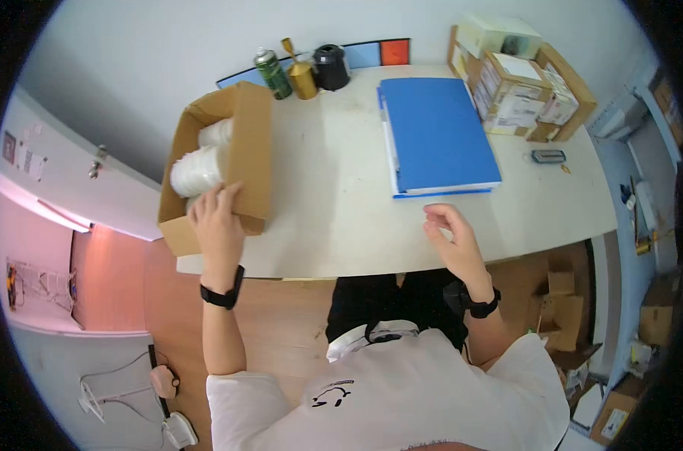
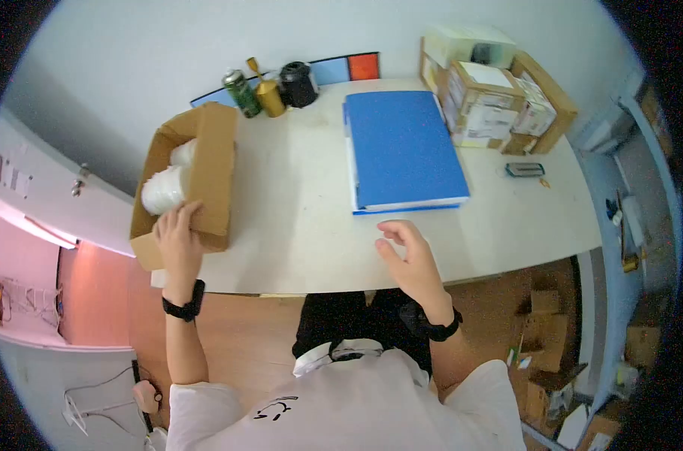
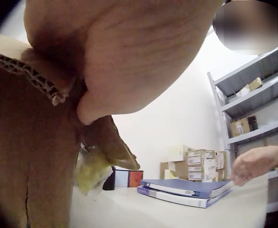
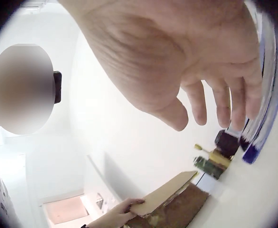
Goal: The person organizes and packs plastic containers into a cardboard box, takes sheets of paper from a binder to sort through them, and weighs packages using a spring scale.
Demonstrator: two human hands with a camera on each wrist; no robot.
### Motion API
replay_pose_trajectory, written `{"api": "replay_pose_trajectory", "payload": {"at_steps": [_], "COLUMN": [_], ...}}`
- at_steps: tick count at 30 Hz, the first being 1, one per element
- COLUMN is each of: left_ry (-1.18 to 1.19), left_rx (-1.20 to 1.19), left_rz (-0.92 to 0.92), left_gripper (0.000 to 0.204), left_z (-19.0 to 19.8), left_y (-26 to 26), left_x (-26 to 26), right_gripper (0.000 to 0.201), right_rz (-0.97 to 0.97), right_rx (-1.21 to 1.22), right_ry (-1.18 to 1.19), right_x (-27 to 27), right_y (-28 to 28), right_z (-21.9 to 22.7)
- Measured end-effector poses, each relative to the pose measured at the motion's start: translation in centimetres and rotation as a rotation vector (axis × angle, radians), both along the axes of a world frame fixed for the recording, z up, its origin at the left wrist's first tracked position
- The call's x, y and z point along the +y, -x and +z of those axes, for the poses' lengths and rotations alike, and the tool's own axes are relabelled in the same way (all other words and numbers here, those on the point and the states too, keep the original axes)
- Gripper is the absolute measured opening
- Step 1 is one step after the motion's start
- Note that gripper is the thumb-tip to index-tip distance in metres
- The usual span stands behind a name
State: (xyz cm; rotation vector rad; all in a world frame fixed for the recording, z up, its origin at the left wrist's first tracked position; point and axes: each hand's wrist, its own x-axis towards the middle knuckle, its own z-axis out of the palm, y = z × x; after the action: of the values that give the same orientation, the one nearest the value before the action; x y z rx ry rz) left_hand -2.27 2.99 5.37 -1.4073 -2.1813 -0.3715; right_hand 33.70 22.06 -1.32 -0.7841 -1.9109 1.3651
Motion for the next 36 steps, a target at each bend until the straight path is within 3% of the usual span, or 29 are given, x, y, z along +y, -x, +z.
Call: {"api": "replay_pose_trajectory", "payload": {"at_steps": [2, 5, 7, 14, 16, 20, 21, 22, 24, 26, 29, 31, 35, 36], "left_ry": [0.007, -0.011, -0.033, -0.094, -0.104, -0.110, -0.161, -0.208, -0.346, -0.378, -0.162, -0.078, 0.041, 0.144], "left_rx": [-0.001, 0.019, 0.036, 0.069, 0.068, -0.004, -0.024, 0.156, 0.147, -0.105, -0.706, -0.907, -0.941, -0.837], "left_rz": [-0.006, -0.006, -0.011, -0.056, -0.069, -0.106, -0.131, -0.069, -0.042, -0.223, -0.505, -0.560, -0.644, -0.537], "left_gripper": [0.055, 0.054, 0.053, 0.050, 0.049, 0.051, 0.051, 0.051, 0.049, 0.051, 0.063, 0.075, 0.090, 0.094], "left_z": [-0.2, -0.6, -0.7, -1.0, -0.9, -0.6, -0.4, 0.4, 0.2, -1.7, -4.3, -7.0, -7.6, -6.4], "left_y": [1.4, 3.4, 5.1, 10.0, 11.4, 12.8, 12.3, 9.8, 6.4, 1.8, -6.7, -10.3, -14.8, -15.9], "left_x": [1.0, 2.6, 3.6, 5.9, 6.2, 6.2, 6.2, 6.4, 7.1, 8.3, 11.8, 14.4, 16.7, 16.3], "right_gripper": [0.026, 0.028, 0.030, 0.054, 0.069, 0.071, 0.069, 0.066, 0.063, 0.059, 0.050, 0.045, 0.043, 0.043], "right_rz": [-0.115, -0.247, -0.415, -0.554, -0.525, -0.414, -0.417, -0.424, -0.484, -0.528, -0.563, -0.479, -0.392, -0.402], "right_rx": [-0.005, -0.104, -0.186, -0.401, -0.592, -0.551, -0.586, -0.622, -0.638, -0.669, -0.638, -0.572, -0.441, -0.455], "right_ry": [0.029, -0.148, -0.479, -0.273, -0.212, -0.050, -0.095, -0.140, -0.210, -0.279, -0.224, -0.092, -0.067, -0.074], "right_x": [0.6, 2.5, 4.9, 13.5, 14.9, 15.6, 15.4, 15.1, 14.0, 12.9, 11.8, 11.3, 8.5, 7.7], "right_y": [-2.4, -4.6, -5.2, -6.1, -5.9, -6.0, -6.2, -6.3, -5.9, -5.3, -4.7, -5.0, -4.8, -5.1], "right_z": [-0.6, -0.2, -0.1, -2.1, -2.7, -3.5, -3.3, -3.0, -2.3, -1.8, -1.7, -2.1, -4.1, -4.0]}}
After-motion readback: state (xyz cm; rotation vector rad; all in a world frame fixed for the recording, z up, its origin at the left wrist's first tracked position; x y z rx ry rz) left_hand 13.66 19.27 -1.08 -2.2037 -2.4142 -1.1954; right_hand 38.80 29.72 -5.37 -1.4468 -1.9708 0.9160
